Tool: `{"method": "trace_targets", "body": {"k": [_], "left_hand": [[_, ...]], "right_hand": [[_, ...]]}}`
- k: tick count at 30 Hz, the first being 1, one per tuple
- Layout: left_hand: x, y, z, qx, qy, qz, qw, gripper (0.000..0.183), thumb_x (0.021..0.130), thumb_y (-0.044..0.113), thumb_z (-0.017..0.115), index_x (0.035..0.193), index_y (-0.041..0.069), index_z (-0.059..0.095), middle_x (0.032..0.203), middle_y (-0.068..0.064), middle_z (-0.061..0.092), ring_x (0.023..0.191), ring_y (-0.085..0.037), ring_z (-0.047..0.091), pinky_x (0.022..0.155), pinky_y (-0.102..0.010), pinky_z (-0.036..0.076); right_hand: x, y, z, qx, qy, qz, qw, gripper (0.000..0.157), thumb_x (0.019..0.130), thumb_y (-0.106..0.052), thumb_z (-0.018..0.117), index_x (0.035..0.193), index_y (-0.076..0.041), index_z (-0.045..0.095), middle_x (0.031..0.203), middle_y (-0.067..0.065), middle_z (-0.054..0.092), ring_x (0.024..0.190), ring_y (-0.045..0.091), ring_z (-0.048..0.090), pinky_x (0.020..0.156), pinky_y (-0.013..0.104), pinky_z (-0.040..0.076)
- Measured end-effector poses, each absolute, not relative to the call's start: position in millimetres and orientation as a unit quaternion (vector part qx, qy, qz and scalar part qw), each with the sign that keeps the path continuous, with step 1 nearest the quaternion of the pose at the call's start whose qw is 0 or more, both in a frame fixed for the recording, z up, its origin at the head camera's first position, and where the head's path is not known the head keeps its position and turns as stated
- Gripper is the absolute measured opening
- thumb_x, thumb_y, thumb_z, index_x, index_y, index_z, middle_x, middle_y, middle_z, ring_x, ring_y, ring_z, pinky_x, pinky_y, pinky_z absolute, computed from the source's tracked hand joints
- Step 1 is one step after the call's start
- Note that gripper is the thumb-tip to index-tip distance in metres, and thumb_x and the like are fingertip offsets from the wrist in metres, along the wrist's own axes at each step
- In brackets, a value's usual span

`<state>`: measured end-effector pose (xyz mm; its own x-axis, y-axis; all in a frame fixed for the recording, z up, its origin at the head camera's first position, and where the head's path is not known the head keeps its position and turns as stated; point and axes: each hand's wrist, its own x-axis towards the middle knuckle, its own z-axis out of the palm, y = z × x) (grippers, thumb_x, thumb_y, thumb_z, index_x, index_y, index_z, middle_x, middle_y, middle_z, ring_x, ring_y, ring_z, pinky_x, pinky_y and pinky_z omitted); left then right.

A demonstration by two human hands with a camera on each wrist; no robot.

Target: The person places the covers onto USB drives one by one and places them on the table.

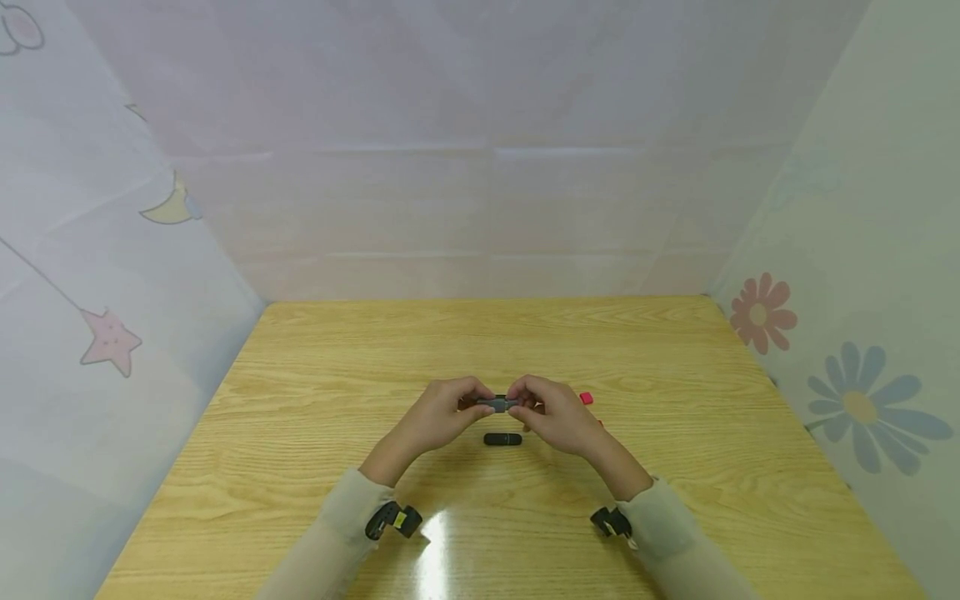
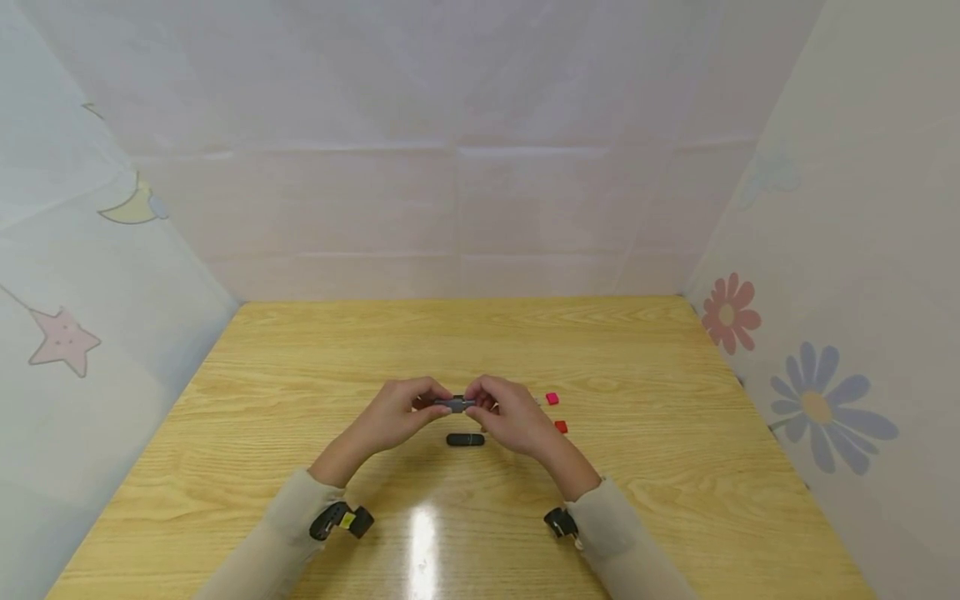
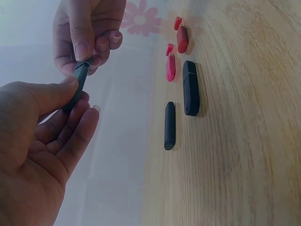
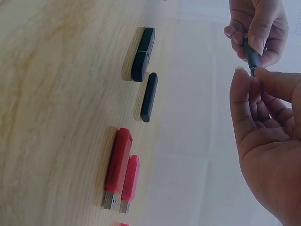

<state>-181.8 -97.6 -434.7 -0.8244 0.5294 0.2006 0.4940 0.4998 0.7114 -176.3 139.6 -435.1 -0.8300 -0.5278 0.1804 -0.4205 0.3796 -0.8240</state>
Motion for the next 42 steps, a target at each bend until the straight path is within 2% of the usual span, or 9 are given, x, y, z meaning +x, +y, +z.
{"method": "trace_targets", "body": {"k": [6, 16, 21, 27, 33, 36, 40, 42], "left_hand": [[-181.6, -97.3, -434.5, 0.298, 0.865, 0.403, 0.022, 0.013, 0.097, 0.017, 0.070, 0.110, 0.013, 0.071, 0.099, 0.004, 0.074, 0.088, -0.005, 0.067, 0.081, -0.026, 0.056], [-180.6, -97.1, -434.0, 0.297, 0.865, 0.404, 0.022, 0.013, 0.098, 0.017, 0.069, 0.110, 0.013, 0.071, 0.099, 0.005, 0.074, 0.088, -0.004, 0.067, 0.081, -0.027, 0.056], [-180.4, -97.3, -433.9, 0.298, 0.865, 0.403, 0.019, 0.013, 0.097, 0.017, 0.070, 0.110, 0.013, 0.071, 0.099, 0.004, 0.074, 0.088, -0.005, 0.068, 0.081, -0.027, 0.056], [-179.8, -97.5, -433.6, 0.298, 0.867, 0.400, 0.018, 0.014, 0.097, 0.018, 0.069, 0.110, 0.013, 0.072, 0.100, 0.004, 0.074, 0.089, -0.005, 0.067, 0.082, -0.028, 0.056], [-179.4, -97.4, -432.7, 0.297, 0.864, 0.406, 0.023, 0.014, 0.098, 0.017, 0.069, 0.111, 0.013, 0.072, 0.101, 0.003, 0.074, 0.090, -0.005, 0.068, 0.082, -0.027, 0.056], [-179.5, -97.3, -432.6, 0.298, 0.863, 0.408, 0.023, 0.014, 0.098, 0.017, 0.069, 0.111, 0.013, 0.072, 0.101, 0.003, 0.075, 0.090, -0.006, 0.068, 0.082, -0.027, 0.056], [-179.9, -97.1, -433.0, 0.300, 0.862, 0.407, 0.021, 0.014, 0.098, 0.017, 0.069, 0.111, 0.012, 0.072, 0.100, 0.004, 0.074, 0.089, -0.005, 0.068, 0.081, -0.027, 0.056], [-180.1, -97.0, -433.3, 0.300, 0.863, 0.407, 0.021, 0.014, 0.098, 0.017, 0.069, 0.111, 0.012, 0.072, 0.100, 0.004, 0.074, 0.089, -0.005, 0.068, 0.081, -0.027, 0.056]], "right_hand": [[-175.7, 139.3, -434.0, -0.284, 0.829, -0.478, 0.059, 0.010, 0.100, -0.009, 0.065, 0.109, -0.009, 0.064, 0.088, 0.004, 0.064, 0.076, 0.034, 0.066, 0.064, 0.032, 0.059], [-173.9, 138.2, -431.3, -0.273, 0.835, -0.474, 0.058, 0.009, 0.099, -0.008, 0.065, 0.107, -0.010, 0.065, 0.086, 0.002, 0.063, 0.073, 0.031, 0.069, 0.060, 0.030, 0.057], [-173.1, 137.3, -431.4, -0.270, 0.838, -0.471, 0.057, 0.010, 0.099, -0.007, 0.066, 0.108, -0.010, 0.065, 0.086, 0.010, 0.065, 0.073, 0.033, 0.069, 0.057, 0.030, 0.056], [-172.3, 136.3, -431.0, -0.264, 0.837, -0.475, 0.067, 0.011, 0.099, -0.008, 0.065, 0.110, -0.007, 0.065, 0.090, 0.019, 0.066, 0.074, 0.038, 0.069, 0.063, 0.038, 0.058], [-173.1, 136.1, -432.2, -0.261, 0.837, -0.476, 0.067, 0.011, 0.099, -0.008, 0.065, 0.110, -0.007, 0.064, 0.088, 0.012, 0.065, 0.075, 0.037, 0.069, 0.063, 0.036, 0.059], [-173.3, 135.9, -432.5, -0.262, 0.836, -0.477, 0.065, 0.011, 0.099, -0.007, 0.065, 0.110, -0.007, 0.064, 0.086, 0.006, 0.065, 0.074, 0.036, 0.069, 0.064, 0.039, 0.059], [-173.2, 135.8, -432.5, -0.263, 0.834, -0.481, 0.065, 0.011, 0.099, -0.005, 0.065, 0.110, -0.006, 0.064, 0.086, 0.003, 0.064, 0.074, 0.037, 0.069, 0.067, 0.046, 0.059], [-173.0, 135.7, -432.5, -0.262, 0.834, -0.480, 0.065, 0.011, 0.099, -0.005, 0.065, 0.110, -0.006, 0.064, 0.086, 0.003, 0.064, 0.074, 0.037, 0.069, 0.067, 0.046, 0.059]]}}
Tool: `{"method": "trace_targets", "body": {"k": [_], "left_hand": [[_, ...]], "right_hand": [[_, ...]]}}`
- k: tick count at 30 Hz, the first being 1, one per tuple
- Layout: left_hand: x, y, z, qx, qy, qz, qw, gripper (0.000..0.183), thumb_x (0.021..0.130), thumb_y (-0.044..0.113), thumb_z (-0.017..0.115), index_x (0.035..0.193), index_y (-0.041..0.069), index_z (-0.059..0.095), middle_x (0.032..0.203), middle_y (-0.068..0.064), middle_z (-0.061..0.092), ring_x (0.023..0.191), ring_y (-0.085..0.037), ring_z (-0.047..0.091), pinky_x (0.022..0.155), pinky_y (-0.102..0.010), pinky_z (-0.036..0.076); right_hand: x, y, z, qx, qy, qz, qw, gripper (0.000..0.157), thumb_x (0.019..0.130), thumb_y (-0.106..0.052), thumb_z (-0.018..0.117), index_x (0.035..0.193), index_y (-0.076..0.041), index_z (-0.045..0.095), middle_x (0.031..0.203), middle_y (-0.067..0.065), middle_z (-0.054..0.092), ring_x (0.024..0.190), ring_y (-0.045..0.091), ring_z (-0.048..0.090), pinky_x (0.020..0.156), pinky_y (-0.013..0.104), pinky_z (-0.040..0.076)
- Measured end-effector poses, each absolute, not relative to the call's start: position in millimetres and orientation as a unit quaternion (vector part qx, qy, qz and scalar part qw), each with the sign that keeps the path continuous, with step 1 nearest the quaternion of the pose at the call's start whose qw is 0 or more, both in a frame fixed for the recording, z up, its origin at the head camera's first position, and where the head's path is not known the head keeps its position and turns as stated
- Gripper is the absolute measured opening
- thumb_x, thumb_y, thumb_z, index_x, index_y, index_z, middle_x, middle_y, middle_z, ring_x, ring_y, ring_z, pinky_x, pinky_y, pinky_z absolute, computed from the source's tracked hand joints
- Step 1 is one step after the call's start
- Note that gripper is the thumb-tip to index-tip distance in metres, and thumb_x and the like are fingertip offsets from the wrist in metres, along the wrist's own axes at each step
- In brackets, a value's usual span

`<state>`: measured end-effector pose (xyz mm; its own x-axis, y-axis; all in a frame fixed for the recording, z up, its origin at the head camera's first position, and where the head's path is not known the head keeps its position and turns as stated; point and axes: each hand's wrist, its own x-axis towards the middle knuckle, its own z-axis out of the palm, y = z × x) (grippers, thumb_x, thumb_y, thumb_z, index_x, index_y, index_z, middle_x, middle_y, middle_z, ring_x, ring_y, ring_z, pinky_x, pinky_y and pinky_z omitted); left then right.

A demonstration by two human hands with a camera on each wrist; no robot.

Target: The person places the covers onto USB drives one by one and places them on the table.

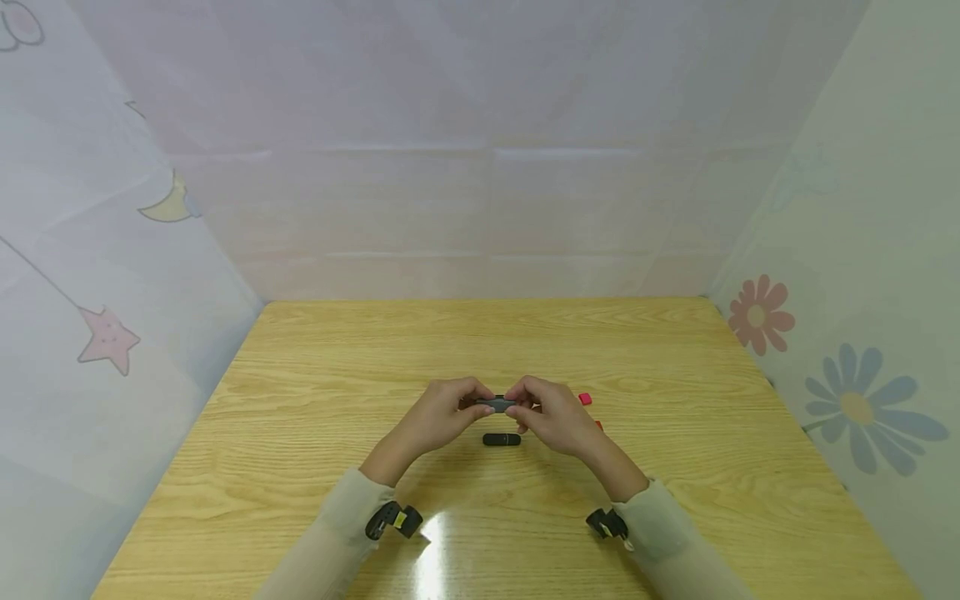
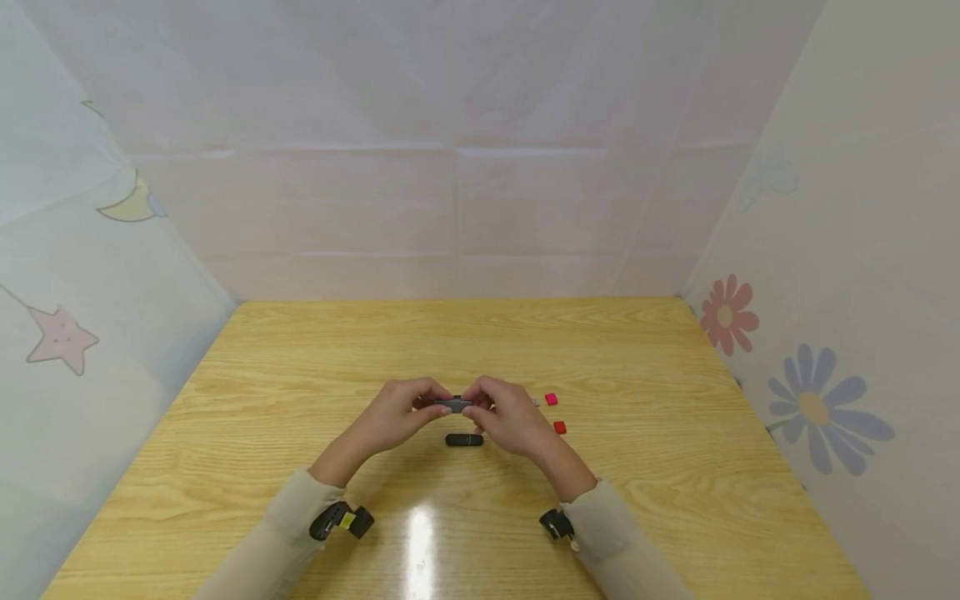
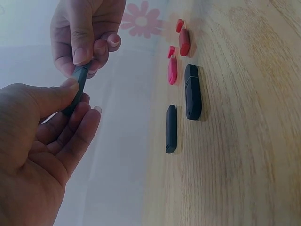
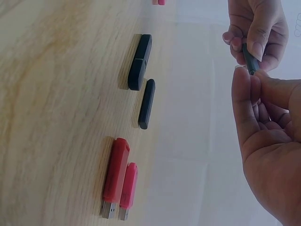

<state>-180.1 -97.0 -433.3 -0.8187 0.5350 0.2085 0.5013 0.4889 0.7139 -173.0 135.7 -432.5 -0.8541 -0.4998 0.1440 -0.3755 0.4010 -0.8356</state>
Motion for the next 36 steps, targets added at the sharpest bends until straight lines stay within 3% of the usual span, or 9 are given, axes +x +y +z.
{"method": "trace_targets", "body": {"k": [8, 15, 21, 27, 33, 36], "left_hand": [[-181.7, -95.9, -434.0, 0.306, 0.861, 0.407, 0.019, 0.014, 0.098, 0.017, 0.069, 0.111, 0.012, 0.072, 0.100, 0.004, 0.074, 0.088, -0.005, 0.067, 0.080, -0.026, 0.056], [-181.9, -95.2, -434.4, 0.308, 0.860, 0.406, 0.018, 0.014, 0.098, 0.017, 0.069, 0.110, 0.012, 0.071, 0.100, 0.004, 0.074, 0.087, -0.005, 0.067, 0.079, -0.026, 0.055], [-182.2, -94.4, -434.4, 0.308, 0.860, 0.407, 0.020, 0.013, 0.098, 0.018, 0.068, 0.110, 0.012, 0.072, 0.099, 0.003, 0.074, 0.087, -0.004, 0.067, 0.078, -0.025, 0.055], [-182.1, -96.0, -434.0, 0.305, 0.862, 0.404, 0.020, 0.014, 0.098, 0.018, 0.069, 0.110, 0.013, 0.072, 0.099, 0.004, 0.074, 0.086, -0.003, 0.067, 0.079, -0.025, 0.056], [-183.6, -99.8, -432.8, 0.309, 0.864, 0.397, 0.022, 0.014, 0.099, 0.018, 0.067, 0.112, 0.013, 0.071, 0.099, 0.006, 0.072, 0.087, -0.003, 0.066, 0.081, -0.027, 0.056], [-184.1, -101.0, -432.0, 0.315, 0.863, 0.393, 0.027, 0.015, 0.100, 0.020, 0.066, 0.113, 0.013, 0.071, 0.100, 0.007, 0.072, 0.087, -0.003, 0.065, 0.081, -0.027, 0.056]], "right_hand": [[-173.1, 135.6, -432.4, -0.259, 0.837, -0.478, 0.061, 0.010, 0.099, -0.007, 0.065, 0.109, -0.007, 0.064, 0.086, 0.002, 0.064, 0.072, 0.034, 0.069, 0.065, 0.045, 0.059], [-172.5, 135.4, -430.5, -0.254, 0.838, -0.478, 0.067, 0.010, 0.099, -0.007, 0.065, 0.110, -0.008, 0.064, 0.086, 0.001, 0.064, 0.069, 0.022, 0.068, 0.066, 0.046, 0.059], [-172.0, 135.0, -429.3, -0.251, 0.839, -0.478, 0.070, 0.010, 0.100, -0.008, 0.064, 0.110, -0.008, 0.064, 0.086, 0.001, 0.064, 0.072, 0.030, 0.069, 0.065, 0.041, 0.059], [-172.5, 133.7, -429.2, -0.252, 0.839, -0.478, 0.068, 0.010, 0.100, -0.009, 0.064, 0.109, -0.009, 0.064, 0.086, 0.001, 0.064, 0.069, 0.017, 0.067, 0.066, 0.044, 0.059], [-174.6, 132.8, -428.4, -0.257, 0.836, -0.481, 0.063, 0.009, 0.100, -0.009, 0.065, 0.109, -0.010, 0.065, 0.087, 0.002, 0.065, 0.072, 0.031, 0.068, 0.063, 0.044, 0.059], [-175.7, 133.0, -428.6, -0.259, 0.842, -0.469, 0.058, 0.010, 0.100, -0.011, 0.066, 0.109, -0.011, 0.066, 0.086, 0.000, 0.066, 0.070, 0.028, 0.067, 0.061, 0.038, 0.059]]}}
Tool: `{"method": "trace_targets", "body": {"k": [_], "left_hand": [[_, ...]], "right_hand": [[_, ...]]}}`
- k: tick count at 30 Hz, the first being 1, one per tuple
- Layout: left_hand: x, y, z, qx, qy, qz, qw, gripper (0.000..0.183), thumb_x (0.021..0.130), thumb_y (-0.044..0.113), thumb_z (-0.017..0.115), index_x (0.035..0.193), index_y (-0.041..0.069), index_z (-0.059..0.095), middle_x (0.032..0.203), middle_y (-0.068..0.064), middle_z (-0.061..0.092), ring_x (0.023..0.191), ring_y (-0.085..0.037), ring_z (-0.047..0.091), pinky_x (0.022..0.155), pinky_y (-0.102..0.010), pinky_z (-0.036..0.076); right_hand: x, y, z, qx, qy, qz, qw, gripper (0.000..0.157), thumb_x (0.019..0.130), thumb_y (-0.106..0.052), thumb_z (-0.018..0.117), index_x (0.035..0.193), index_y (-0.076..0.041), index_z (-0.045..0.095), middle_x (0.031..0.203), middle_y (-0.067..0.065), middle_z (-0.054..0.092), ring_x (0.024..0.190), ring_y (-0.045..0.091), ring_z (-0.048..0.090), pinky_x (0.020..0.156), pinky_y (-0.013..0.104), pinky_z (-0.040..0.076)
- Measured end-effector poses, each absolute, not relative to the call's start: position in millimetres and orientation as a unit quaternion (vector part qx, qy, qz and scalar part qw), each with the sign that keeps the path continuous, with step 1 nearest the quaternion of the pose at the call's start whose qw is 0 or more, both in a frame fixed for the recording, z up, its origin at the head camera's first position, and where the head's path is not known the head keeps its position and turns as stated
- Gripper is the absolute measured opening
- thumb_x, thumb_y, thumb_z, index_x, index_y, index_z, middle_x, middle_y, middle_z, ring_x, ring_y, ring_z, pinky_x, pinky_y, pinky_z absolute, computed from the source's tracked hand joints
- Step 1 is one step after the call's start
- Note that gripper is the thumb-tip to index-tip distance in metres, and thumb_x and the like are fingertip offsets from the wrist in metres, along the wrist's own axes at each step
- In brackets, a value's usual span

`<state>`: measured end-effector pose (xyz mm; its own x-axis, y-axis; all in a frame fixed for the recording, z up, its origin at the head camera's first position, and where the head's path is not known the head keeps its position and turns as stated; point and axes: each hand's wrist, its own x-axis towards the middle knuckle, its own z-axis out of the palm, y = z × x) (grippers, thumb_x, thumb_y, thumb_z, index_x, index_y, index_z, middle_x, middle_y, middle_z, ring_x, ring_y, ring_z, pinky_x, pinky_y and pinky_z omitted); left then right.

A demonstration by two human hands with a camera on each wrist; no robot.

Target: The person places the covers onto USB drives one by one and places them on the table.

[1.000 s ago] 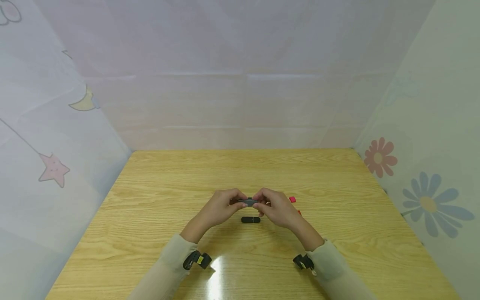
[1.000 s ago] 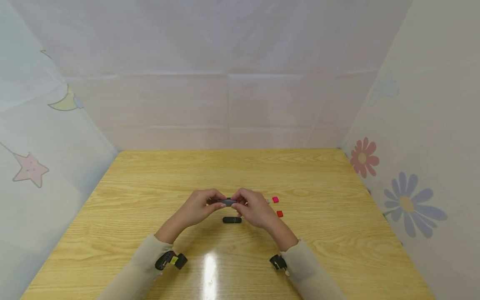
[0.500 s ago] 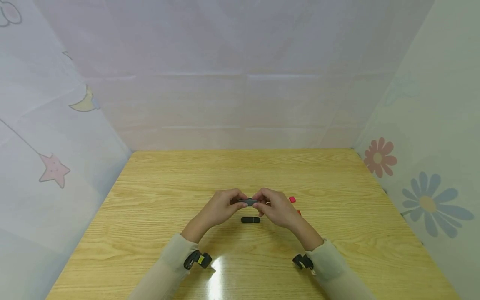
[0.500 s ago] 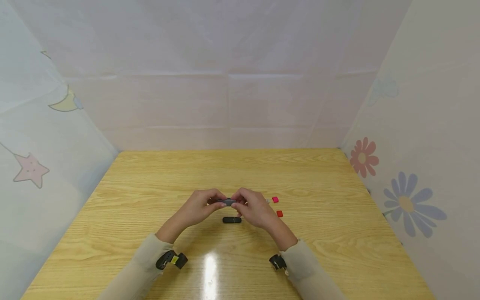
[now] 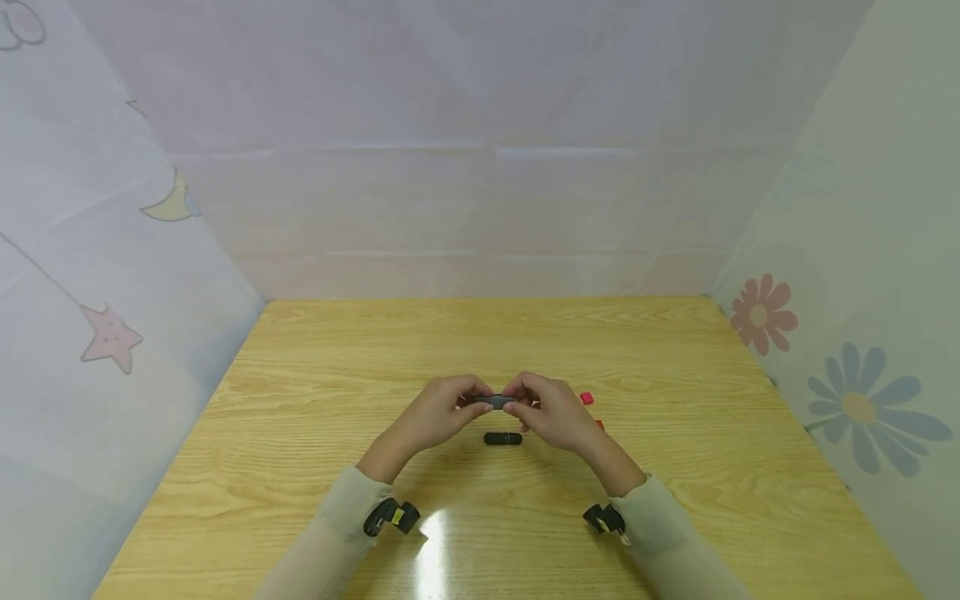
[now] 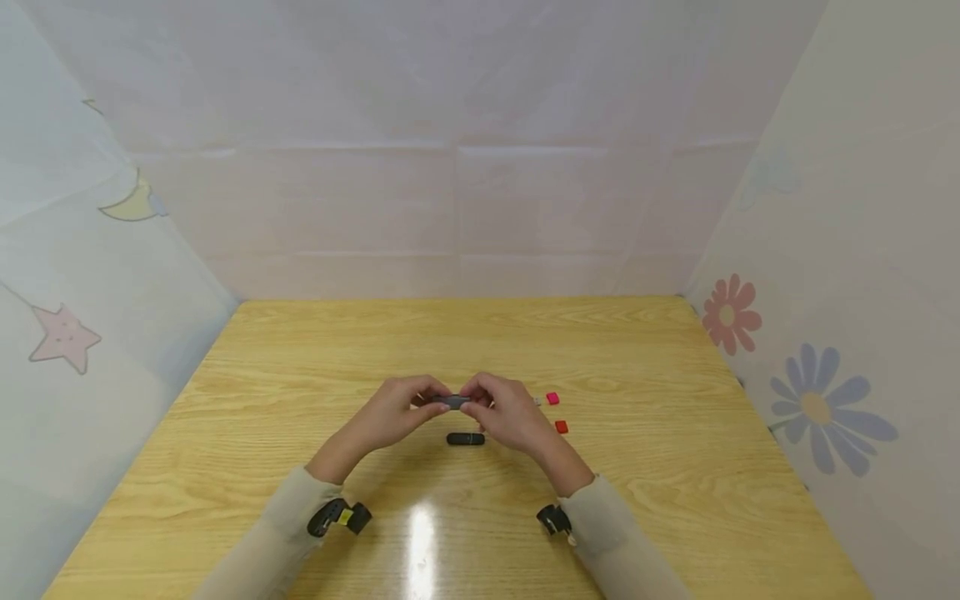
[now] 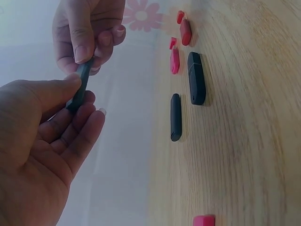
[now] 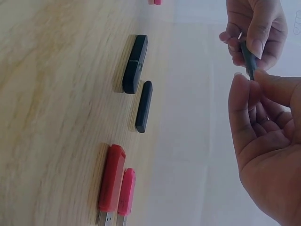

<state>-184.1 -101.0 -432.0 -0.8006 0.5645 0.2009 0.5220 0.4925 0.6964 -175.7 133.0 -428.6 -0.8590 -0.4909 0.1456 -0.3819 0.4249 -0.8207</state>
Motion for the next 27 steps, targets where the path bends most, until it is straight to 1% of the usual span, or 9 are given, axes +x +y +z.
{"method": "trace_targets", "body": {"k": [3, 5, 8, 10, 13, 14, 16, 20, 27], "left_hand": [[-184.3, -103.1, -430.9, 0.319, 0.865, 0.387, 0.032, 0.017, 0.100, 0.021, 0.067, 0.114, 0.013, 0.070, 0.101, 0.006, 0.071, 0.088, -0.004, 0.065, 0.082, -0.029, 0.056], [-184.5, -104.4, -430.6, 0.321, 0.865, 0.385, 0.034, 0.018, 0.099, 0.018, 0.068, 0.116, 0.011, 0.070, 0.103, 0.004, 0.071, 0.089, -0.006, 0.064, 0.084, -0.034, 0.057], [-185.1, -106.2, -431.1, 0.315, 0.869, 0.380, 0.032, 0.022, 0.097, 0.015, 0.070, 0.119, 0.010, 0.069, 0.104, 0.003, 0.071, 0.089, -0.007, 0.064, 0.084, -0.035, 0.057], [-185.6, -107.2, -431.5, 0.308, 0.873, 0.377, 0.029, 0.023, 0.097, 0.014, 0.070, 0.119, 0.010, 0.068, 0.104, 0.002, 0.071, 0.088, -0.007, 0.064, 0.083, -0.033, 0.057], [-186.0, -109.4, -432.6, 0.297, 0.881, 0.367, 0.024, 0.023, 0.097, 0.017, 0.070, 0.119, 0.011, 0.068, 0.102, 0.004, 0.071, 0.087, -0.005, 0.064, 0.082, -0.028, 0.056], [-186.1, -110.0, -433.0, 0.295, 0.883, 0.364, 0.022, 0.022, 0.098, 0.018, 0.070, 0.119, 0.012, 0.068, 0.102, 0.005, 0.071, 0.087, -0.005, 0.064, 0.082, -0.028, 0.055], [-186.1, -111.6, -433.3, 0.292, 0.886, 0.359, 0.020, 0.021, 0.098, 0.019, 0.069, 0.118, 0.013, 0.068, 0.102, 0.005, 0.071, 0.087, -0.005, 0.064, 0.082, -0.028, 0.055], [-186.1, -115.3, -433.5, 0.283, 0.889, 0.359, 0.018, 0.021, 0.098, 0.019, 0.070, 0.117, 0.013, 0.069, 0.101, 0.006, 0.071, 0.087, -0.005, 0.064, 0.082, -0.029, 0.055], [-186.0, -123.9, -434.1, 0.266, 0.895, 0.359, 0.008, 0.020, 0.096, 0.017, 0.071, 0.116, 0.013, 0.071, 0.099, 0.006, 0.071, 0.088, -0.007, 0.066, 0.081, -0.030, 0.056]], "right_hand": [[-176.3, 132.2, -429.8, -0.257, 0.850, -0.457, 0.054, 0.011, 0.100, -0.013, 0.066, 0.110, -0.012, 0.066, 0.085, -0.001, 0.065, 0.067, 0.024, 0.065, 0.057, 0.031, 0.056], [-177.0, 131.3, -430.3, -0.254, 0.853, -0.452, 0.053, 0.011, 0.100, -0.015, 0.066, 0.111, -0.012, 0.067, 0.084, -0.002, 0.064, 0.065, 0.024, 0.064, 0.056, 0.030, 0.055], [-178.4, 129.4, -430.6, -0.249, 0.855, -0.452, 0.053, 0.012, 0.100, -0.016, 0.066, 0.111, -0.012, 0.067, 0.085, -0.001, 0.064, 0.066, 0.027, 0.064, 0.055, 0.030, 0.055], [-179.6, 127.5, -430.5, -0.248, 0.854, -0.454, 0.056, 0.013, 0.100, -0.017, 0.066, 0.112, -0.011, 0.067, 0.087, 0.001, 0.065, 0.067, 0.028, 0.064, 0.055, 0.030, 0.054], [-180.6, 124.3, -429.6, -0.249, 0.854, -0.452, 0.062, 0.014, 0.100, -0.017, 0.066, 0.113, -0.010, 0.067, 0.092, 0.007, 0.068, 0.067, 0.023, 0.062, 0.055, 0.030, 0.054], [-180.9, 123.2, -429.1, -0.249, 0.856, -0.449, 0.062, 0.014, 0.100, -0.017, 0.066, 0.113, -0.011, 0.067, 0.093, 0.007, 0.069, 0.069, 0.020, 0.062, 0.057, 0.029, 0.053], [-181.7, 121.2, -429.2, -0.253, 0.860, -0.440, 0.058, 0.014, 0.100, -0.018, 0.066, 0.113, -0.012, 0.067, 0.094, 0.005, 0.069, 0.072, 0.015, 0.061, 0.060, 0.028, 0.052], [-182.8, 116.7, -428.9, -0.263, 0.863, -0.428, 0.047, 0.015, 0.099, -0.019, 0.068, 0.112, -0.012, 0.068, 0.093, -0.004, 0.068, 0.079, 0.010, 0.060, 0.067, 0.027, 0.051], [-186.9, 106.0, -429.8, -0.267, 0.860, -0.431, 0.055, 0.016, 0.098, -0.016, 0.070, 0.112, -0.009, 0.067, 0.093, -0.002, 0.067, 0.077, 0.010, 0.059, 0.066, 0.025, 0.051]]}}
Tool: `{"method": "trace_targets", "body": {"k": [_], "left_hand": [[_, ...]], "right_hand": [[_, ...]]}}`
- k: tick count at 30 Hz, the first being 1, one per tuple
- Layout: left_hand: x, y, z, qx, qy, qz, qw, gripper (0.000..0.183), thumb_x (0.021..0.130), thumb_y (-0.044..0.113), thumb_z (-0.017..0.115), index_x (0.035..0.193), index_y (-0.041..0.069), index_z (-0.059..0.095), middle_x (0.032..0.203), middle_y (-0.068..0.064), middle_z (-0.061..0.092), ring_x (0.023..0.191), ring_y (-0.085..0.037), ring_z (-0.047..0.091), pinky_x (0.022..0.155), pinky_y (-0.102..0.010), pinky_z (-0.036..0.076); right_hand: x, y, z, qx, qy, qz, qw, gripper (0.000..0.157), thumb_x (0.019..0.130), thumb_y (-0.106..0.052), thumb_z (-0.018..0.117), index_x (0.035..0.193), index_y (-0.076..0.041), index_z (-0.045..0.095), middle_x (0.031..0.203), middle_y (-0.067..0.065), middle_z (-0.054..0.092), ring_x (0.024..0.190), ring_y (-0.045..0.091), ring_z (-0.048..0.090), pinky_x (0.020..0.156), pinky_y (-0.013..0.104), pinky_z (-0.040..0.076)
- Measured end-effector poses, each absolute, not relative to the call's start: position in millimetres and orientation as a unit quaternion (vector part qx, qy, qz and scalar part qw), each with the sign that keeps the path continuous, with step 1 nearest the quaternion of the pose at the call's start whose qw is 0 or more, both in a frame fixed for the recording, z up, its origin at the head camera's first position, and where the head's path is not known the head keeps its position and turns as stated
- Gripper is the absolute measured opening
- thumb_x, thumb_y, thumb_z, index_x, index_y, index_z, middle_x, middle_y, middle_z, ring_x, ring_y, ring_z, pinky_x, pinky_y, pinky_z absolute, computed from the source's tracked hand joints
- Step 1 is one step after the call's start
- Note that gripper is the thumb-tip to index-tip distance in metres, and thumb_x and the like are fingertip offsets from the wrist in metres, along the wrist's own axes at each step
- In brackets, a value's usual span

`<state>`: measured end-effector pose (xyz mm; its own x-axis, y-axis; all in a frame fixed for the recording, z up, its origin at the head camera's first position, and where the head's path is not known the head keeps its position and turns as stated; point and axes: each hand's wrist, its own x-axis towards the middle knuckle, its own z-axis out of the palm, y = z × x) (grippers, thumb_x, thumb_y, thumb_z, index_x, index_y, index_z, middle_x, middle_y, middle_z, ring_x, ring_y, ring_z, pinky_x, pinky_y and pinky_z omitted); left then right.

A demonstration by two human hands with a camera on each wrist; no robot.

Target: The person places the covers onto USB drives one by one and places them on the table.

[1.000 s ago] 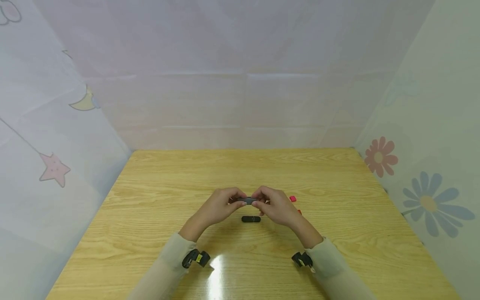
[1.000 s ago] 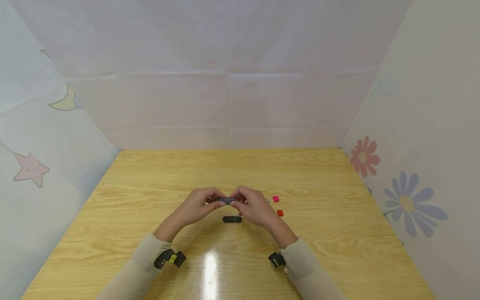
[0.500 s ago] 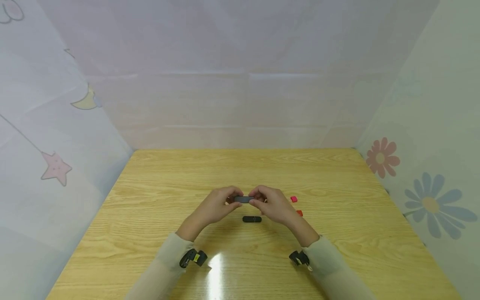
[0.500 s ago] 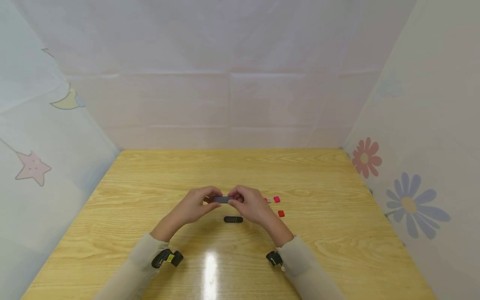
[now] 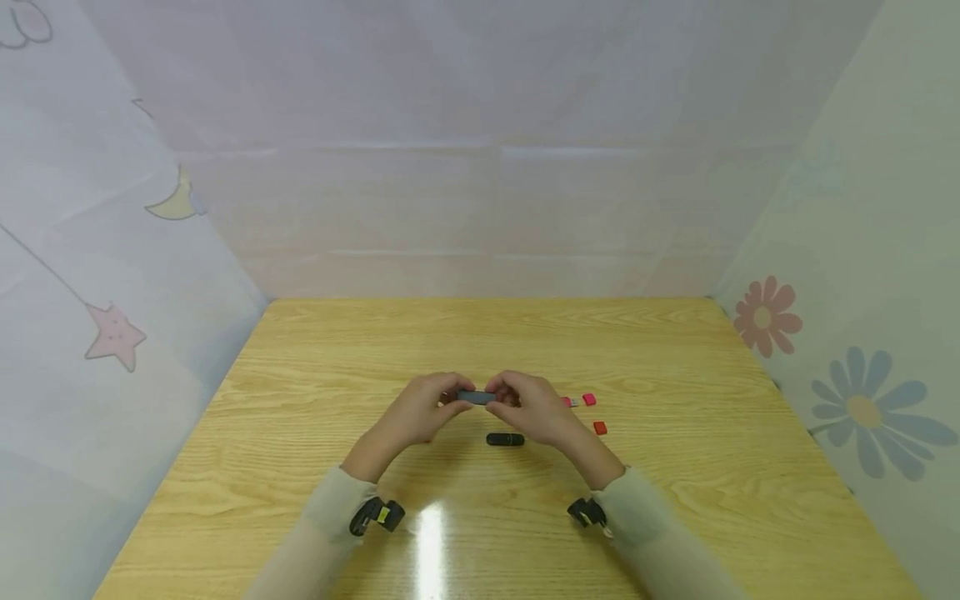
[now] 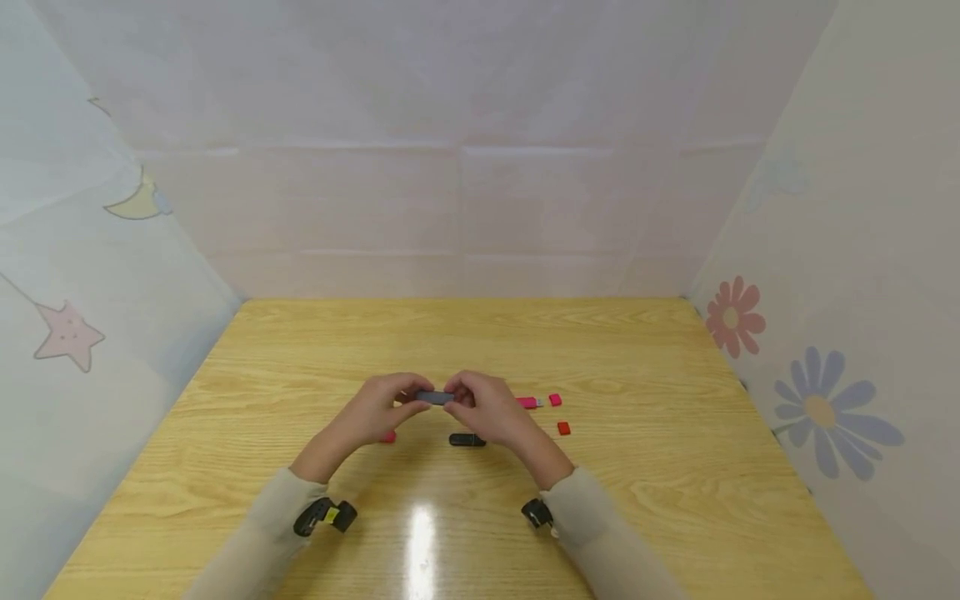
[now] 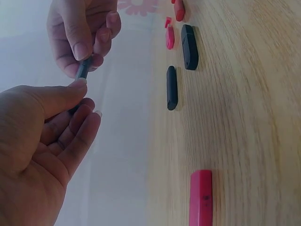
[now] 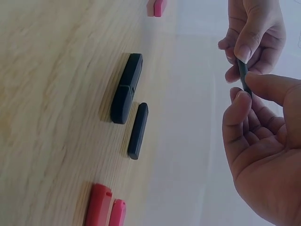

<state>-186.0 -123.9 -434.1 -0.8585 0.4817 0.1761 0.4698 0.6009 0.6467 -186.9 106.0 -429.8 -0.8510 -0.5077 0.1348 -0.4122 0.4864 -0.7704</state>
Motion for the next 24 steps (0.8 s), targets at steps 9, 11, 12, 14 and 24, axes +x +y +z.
{"method": "trace_targets", "body": {"k": [9, 11, 12, 14, 24], "left_hand": [[-187.1, -139.1, -437.0, 0.254, 0.897, 0.362, 0.007, 0.019, 0.096, 0.016, 0.072, 0.114, 0.013, 0.073, 0.103, 0.005, 0.072, 0.089, -0.008, 0.065, 0.081, -0.030, 0.055], [-187.6, -142.5, -438.2, 0.254, 0.897, 0.361, 0.008, 0.019, 0.096, 0.016, 0.072, 0.114, 0.013, 0.072, 0.105, 0.004, 0.072, 0.089, -0.008, 0.065, 0.082, -0.030, 0.056], [-187.8, -144.2, -439.1, 0.254, 0.898, 0.359, 0.008, 0.019, 0.096, 0.016, 0.072, 0.115, 0.012, 0.072, 0.105, 0.004, 0.072, 0.089, -0.008, 0.065, 0.082, -0.030, 0.056], [-188.1, -147.2, -440.3, 0.255, 0.899, 0.356, 0.007, 0.019, 0.096, 0.016, 0.071, 0.115, 0.011, 0.072, 0.105, 0.003, 0.072, 0.089, -0.008, 0.065, 0.082, -0.030, 0.056], [-187.4, -157.7, -441.8, 0.244, 0.904, 0.352, 0.006, 0.020, 0.095, 0.015, 0.073, 0.114, 0.009, 0.073, 0.106, 0.000, 0.073, 0.090, -0.011, 0.066, 0.082, -0.033, 0.057]], "right_hand": [[-191.2, 87.0, -432.5, -0.268, 0.865, -0.420, 0.065, 0.016, 0.099, -0.015, 0.067, 0.114, -0.008, 0.068, 0.094, -0.002, 0.066, 0.077, 0.011, 0.058, 0.068, 0.025, 0.051], [-192.4, 83.6, -434.7, -0.271, 0.866, -0.416, 0.063, 0.017, 0.099, -0.015, 0.067, 0.115, -0.009, 0.068, 0.093, -0.003, 0.066, 0.074, 0.010, 0.056, 0.065, 0.025, 0.049], [-192.8, 82.0, -435.3, -0.272, 0.866, -0.415, 0.064, 0.017, 0.099, -0.015, 0.067, 0.115, -0.009, 0.068, 0.092, -0.003, 0.065, 0.073, 0.010, 0.055, 0.064, 0.024, 0.049], [-193.5, 78.8, -436.4, -0.275, 0.866, -0.412, 0.063, 0.016, 0.099, -0.015, 0.067, 0.114, -0.009, 0.068, 0.090, -0.004, 0.064, 0.070, 0.011, 0.054, 0.062, 0.024, 0.047], [-196.1, 65.5, -437.3, -0.283, 0.873, -0.391, 0.065, 0.013, 0.099, -0.015, 0.067, 0.111, -0.009, 0.069, 0.088, -0.005, 0.064, 0.070, 0.010, 0.054, 0.063, 0.025, 0.048]]}}
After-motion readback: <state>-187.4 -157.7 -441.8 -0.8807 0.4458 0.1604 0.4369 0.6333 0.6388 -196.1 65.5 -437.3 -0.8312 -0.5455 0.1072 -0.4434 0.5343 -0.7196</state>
